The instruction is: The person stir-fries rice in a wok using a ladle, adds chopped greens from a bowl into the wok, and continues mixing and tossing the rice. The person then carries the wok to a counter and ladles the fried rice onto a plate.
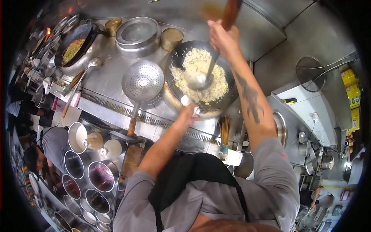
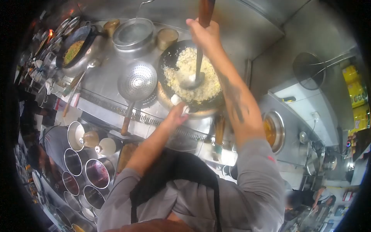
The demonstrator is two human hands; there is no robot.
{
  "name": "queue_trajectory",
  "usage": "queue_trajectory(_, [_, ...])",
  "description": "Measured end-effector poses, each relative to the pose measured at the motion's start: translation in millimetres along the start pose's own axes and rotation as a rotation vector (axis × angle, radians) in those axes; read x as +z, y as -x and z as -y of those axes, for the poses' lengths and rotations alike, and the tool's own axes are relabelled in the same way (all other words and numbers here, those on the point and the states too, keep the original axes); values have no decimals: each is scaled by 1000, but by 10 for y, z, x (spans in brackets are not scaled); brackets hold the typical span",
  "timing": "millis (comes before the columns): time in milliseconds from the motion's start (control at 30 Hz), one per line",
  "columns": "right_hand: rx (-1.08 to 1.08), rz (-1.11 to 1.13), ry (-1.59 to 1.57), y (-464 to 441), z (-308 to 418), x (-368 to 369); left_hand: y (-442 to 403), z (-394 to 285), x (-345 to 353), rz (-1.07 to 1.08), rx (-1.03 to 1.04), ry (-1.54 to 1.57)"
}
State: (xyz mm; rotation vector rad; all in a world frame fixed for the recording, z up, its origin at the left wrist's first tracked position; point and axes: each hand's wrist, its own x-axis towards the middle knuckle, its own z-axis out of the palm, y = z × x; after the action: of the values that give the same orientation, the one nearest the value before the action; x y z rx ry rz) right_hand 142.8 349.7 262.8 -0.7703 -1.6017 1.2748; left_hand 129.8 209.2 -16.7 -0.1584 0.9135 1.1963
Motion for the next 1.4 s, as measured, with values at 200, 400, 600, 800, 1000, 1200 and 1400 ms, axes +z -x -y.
queue_trajectory(200, [-115, -175, 81, -206, -880, -522, 9, -16, 41, -75, -39, -20])
queue_trajectory(400, [-231, -376, 174, 156, -1148, -1037, -4, 37, -36, -56, 4, -45])
queue_trajectory(600, [-72, -256, 0, 179, -59, -1426, -1, -62, 39, -29, -55, -4])
queue_trajectory(800, [-55, -113, -45, 207, -399, -1783, -198, 51, -130, 155, 169, -267])
queue_trajectory(1000, [-310, -293, 147, 819, -609, -1276, -96, 6, -82, 10, -68, -2])
queue_trajectory(1200, [-107, -138, -91, 509, 260, -1182, -192, -40, -123, 106, -82, -4])
queue_trajectory(1400, [-68, -486, -216, 410, -462, -1312, 538, 233, -92, 228, 587, -553])
